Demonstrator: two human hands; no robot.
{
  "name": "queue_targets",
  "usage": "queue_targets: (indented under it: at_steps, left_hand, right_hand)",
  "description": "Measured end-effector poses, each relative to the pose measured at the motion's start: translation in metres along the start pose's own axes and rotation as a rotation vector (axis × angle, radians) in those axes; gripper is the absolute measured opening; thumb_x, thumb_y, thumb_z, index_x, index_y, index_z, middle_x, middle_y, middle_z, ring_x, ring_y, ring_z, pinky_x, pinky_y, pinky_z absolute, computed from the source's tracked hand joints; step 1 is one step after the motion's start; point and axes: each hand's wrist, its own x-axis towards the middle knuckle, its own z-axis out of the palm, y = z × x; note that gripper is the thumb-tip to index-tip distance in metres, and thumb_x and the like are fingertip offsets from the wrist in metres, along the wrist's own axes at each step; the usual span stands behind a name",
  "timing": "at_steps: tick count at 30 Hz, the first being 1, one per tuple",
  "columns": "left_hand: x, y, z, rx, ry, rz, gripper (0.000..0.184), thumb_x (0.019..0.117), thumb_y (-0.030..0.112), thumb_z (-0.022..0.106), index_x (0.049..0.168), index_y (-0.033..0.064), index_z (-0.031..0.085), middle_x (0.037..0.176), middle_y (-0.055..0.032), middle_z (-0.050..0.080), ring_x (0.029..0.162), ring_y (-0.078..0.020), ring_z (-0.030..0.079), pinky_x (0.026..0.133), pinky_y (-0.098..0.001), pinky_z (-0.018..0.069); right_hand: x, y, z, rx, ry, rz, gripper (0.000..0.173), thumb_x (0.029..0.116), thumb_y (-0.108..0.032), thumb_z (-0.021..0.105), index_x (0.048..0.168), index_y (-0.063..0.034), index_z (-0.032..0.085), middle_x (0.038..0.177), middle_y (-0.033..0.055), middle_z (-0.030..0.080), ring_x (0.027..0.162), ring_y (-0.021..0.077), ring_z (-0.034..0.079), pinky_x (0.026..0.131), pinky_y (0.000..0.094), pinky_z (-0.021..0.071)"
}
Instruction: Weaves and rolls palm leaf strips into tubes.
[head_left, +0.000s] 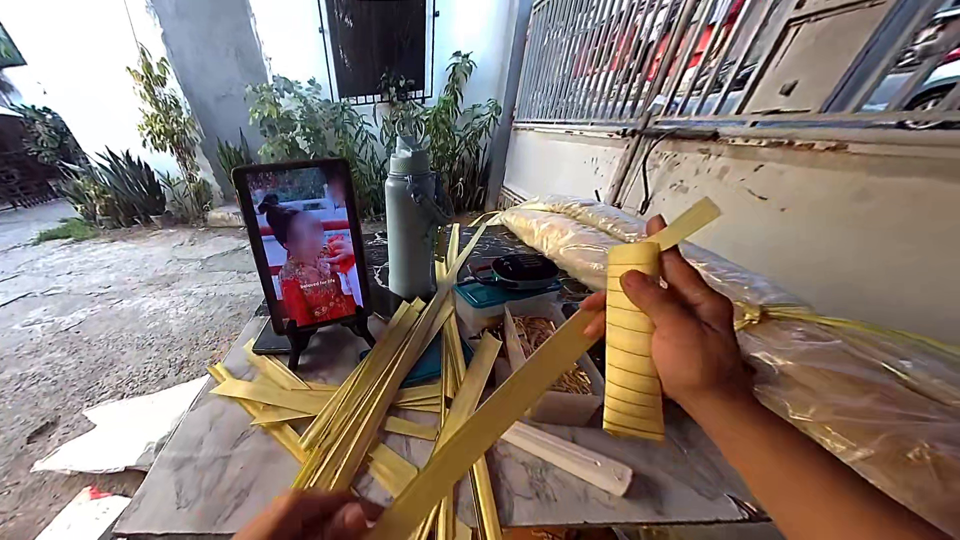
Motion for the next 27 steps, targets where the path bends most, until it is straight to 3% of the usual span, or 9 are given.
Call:
queue_targets:
  at_steps: [3,6,8,13,16,21,24,25,27]
  left_hand:
    - [0.045,-0.023,-0.015,0.411,0.340,-0.108,0.029,0.1055,0.015,0.051,0.111,-0.0054,0.070,0.097,-0.0197,0.072,0.088,-0.0312,0.071,0.083,-0.0496,0.0554]
    - [0.078,-0.041,-0.024,0.520,0.322,-0.440,0.040,0.1012,0.024,0.063,0.129,-0.0047,0.060,0.122,-0.0284,0.063,0.114,-0.0448,0.062,0.099,-0.0603,0.0469]
    - [0.082,-0.044,-0.017,0.498,0.323,-0.481,0.040,0.0991,0.022,0.067,0.129,-0.0041,0.059,0.120,-0.0271,0.062,0.111,-0.0432,0.062,0.097,-0.0582,0.0475]
    - [0.064,-0.050,0.008,0.570,0.569,-0.128,0.018,0.0927,0.006,0.068,0.106,-0.0055,0.070,0.090,-0.0230,0.066,0.078,-0.0382,0.067,0.074,-0.0547,0.0546]
    - [0.061,-0.054,-0.009,0.517,0.644,-0.116,0.016,0.0946,0.008,0.067,0.103,-0.0047,0.071,0.092,-0.0213,0.068,0.078,-0.0353,0.068,0.073,-0.0540,0.0549]
    - [0.057,-0.056,-0.069,0.295,0.619,-0.237,0.008,0.0956,0.007,0.070,0.100,0.0004,0.070,0.090,-0.0094,0.069,0.082,-0.0197,0.066,0.075,-0.0416,0.0539]
    - [0.061,-0.059,-0.082,0.374,0.684,-0.305,0.012,0.0945,0.005,0.072,0.103,-0.0036,0.069,0.092,-0.0164,0.069,0.085,-0.0289,0.066,0.078,-0.0505,0.0522]
    - [0.062,-0.061,-0.081,0.455,0.698,-0.325,0.017,0.0944,0.004,0.072,0.109,-0.0042,0.068,0.099,-0.0203,0.069,0.090,-0.0342,0.068,0.082,-0.0544,0.0541]
    - [0.067,-0.066,-0.070,0.593,0.715,-0.248,0.027,0.0924,-0.001,0.070,0.118,-0.0074,0.066,0.114,-0.0310,0.063,0.109,-0.0494,0.062,0.095,-0.0650,0.0480]
  right_hand:
    - [0.016,0.011,-0.001,-0.102,0.013,-0.060,0.057,0.1088,-0.017,0.042,0.162,-0.0104,0.024,0.089,-0.0018,0.068,0.061,0.0024,0.067,0.055,0.0190,0.0580]
    - [0.020,0.020,0.000,-0.206,-0.015,-0.118,0.059,0.1077,-0.020,0.045,0.161,-0.0066,0.025,0.092,0.0010,0.068,0.064,0.0020,0.065,0.058,0.0189,0.0569]
    - [0.021,0.023,-0.001,-0.244,-0.026,-0.134,0.061,0.1065,-0.020,0.047,0.161,-0.0059,0.024,0.095,0.0022,0.068,0.063,0.0004,0.064,0.058,0.0174,0.0561]
    - [0.024,0.031,-0.011,-0.272,-0.006,-0.106,0.059,0.1067,-0.021,0.047,0.161,-0.0064,0.027,0.093,0.0008,0.069,0.064,0.0008,0.066,0.057,0.0179,0.0567]
    - [0.025,0.030,-0.010,-0.277,-0.005,-0.083,0.058,0.1075,-0.021,0.045,0.161,-0.0077,0.026,0.093,-0.0004,0.068,0.063,-0.0002,0.066,0.057,0.0168,0.0566]
    - [0.025,0.026,-0.005,-0.258,-0.002,-0.087,0.059,0.1070,-0.019,0.045,0.161,-0.0070,0.025,0.092,-0.0009,0.067,0.063,-0.0003,0.065,0.057,0.0167,0.0563]
    - [0.028,0.025,0.001,-0.256,-0.006,-0.083,0.057,0.1080,-0.019,0.044,0.161,-0.0076,0.025,0.092,-0.0001,0.068,0.063,0.0002,0.065,0.057,0.0171,0.0566]
    - [0.030,0.025,0.004,-0.261,-0.012,-0.080,0.057,0.1084,-0.019,0.043,0.161,-0.0084,0.025,0.092,0.0006,0.068,0.062,0.0004,0.065,0.056,0.0172,0.0562]
    - [0.034,0.026,0.011,-0.255,-0.040,-0.081,0.057,0.1091,-0.020,0.043,0.162,-0.0098,0.024,0.091,0.0012,0.068,0.060,0.0015,0.065,0.055,0.0183,0.0566]
